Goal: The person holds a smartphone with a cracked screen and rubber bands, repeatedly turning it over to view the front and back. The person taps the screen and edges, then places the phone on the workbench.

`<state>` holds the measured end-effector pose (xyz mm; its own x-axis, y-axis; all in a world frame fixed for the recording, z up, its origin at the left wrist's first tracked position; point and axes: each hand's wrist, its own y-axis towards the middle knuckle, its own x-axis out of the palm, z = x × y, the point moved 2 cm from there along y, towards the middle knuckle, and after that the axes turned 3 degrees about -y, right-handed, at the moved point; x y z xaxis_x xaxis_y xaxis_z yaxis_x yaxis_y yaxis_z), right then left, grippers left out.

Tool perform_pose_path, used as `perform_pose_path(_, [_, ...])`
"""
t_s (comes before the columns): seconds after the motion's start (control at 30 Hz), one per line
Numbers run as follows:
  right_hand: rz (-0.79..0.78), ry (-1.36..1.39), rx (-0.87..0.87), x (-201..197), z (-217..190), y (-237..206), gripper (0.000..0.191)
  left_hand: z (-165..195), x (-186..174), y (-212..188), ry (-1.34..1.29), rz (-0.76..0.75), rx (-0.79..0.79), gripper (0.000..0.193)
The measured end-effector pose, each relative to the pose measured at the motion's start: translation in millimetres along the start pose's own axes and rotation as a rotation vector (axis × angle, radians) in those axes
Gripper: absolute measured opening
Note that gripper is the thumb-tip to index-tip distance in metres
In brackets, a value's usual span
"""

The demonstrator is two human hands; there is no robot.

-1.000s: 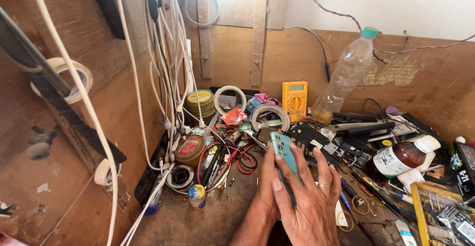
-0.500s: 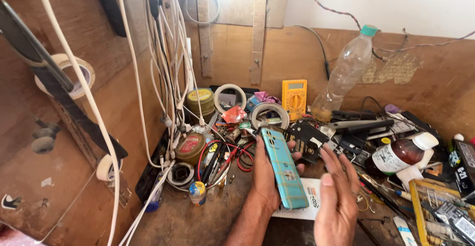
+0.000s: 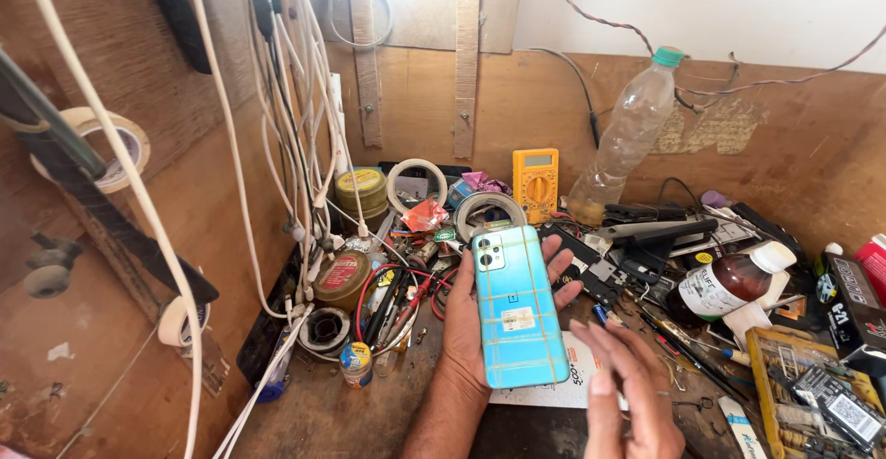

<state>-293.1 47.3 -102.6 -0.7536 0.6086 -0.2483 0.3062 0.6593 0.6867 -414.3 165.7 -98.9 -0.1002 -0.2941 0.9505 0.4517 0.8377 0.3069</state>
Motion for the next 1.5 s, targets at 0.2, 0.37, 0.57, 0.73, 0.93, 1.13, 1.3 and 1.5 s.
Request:
perform_pose_path(0.2, [-0.140, -0.197, -0.149, -5, -6, -5, 0.036, -5, 0, 2, -0.006, -0.040, -0.008, 0.080])
perform_pose_path(0.37, [-0.161, -0.132, -0.221, -8, 10, 1, 0.040, -5, 1, 4, -0.084, -0.079, -0.049, 0.074])
perform_pose_path(0.57, [-0.076, -0.047, -0.020, -11, 24, -1, 0.038, -6, -3, 7, -0.114, -0.087, -0.038, 0.073])
perform_pose_path(0.73, [0.051, 0.047, 0.166, -5, 19, -2, 0.031, -3, -8, 8, -0.128, -0.057, -0.011, 0.075])
perform_pose_path(0.93, [0.013, 0.075, 0.155, -10, 12, -5, 0.027, -5, -16, 1, -0.052, 0.055, 0.068, 0.076])
perform_pose_path(1.13, [-0.187, 0.396, 0.567, 0, 32, -7, 0.029, -4, -24, -1, -0.011, 0.172, 0.109, 0.080])
perform_pose_path(1.3, [-0.191, 0.387, 0.579, 16, 56, -10, 0.026, 1, -35, 2, 0.039, 0.208, 0.100, 0.088])
perform_pose_path(1.5, [-0.149, 0.380, 0.721, 22, 80, -12, 0.022, 5, -41, 4, 0.217, 0.194, 0.091, 0.095])
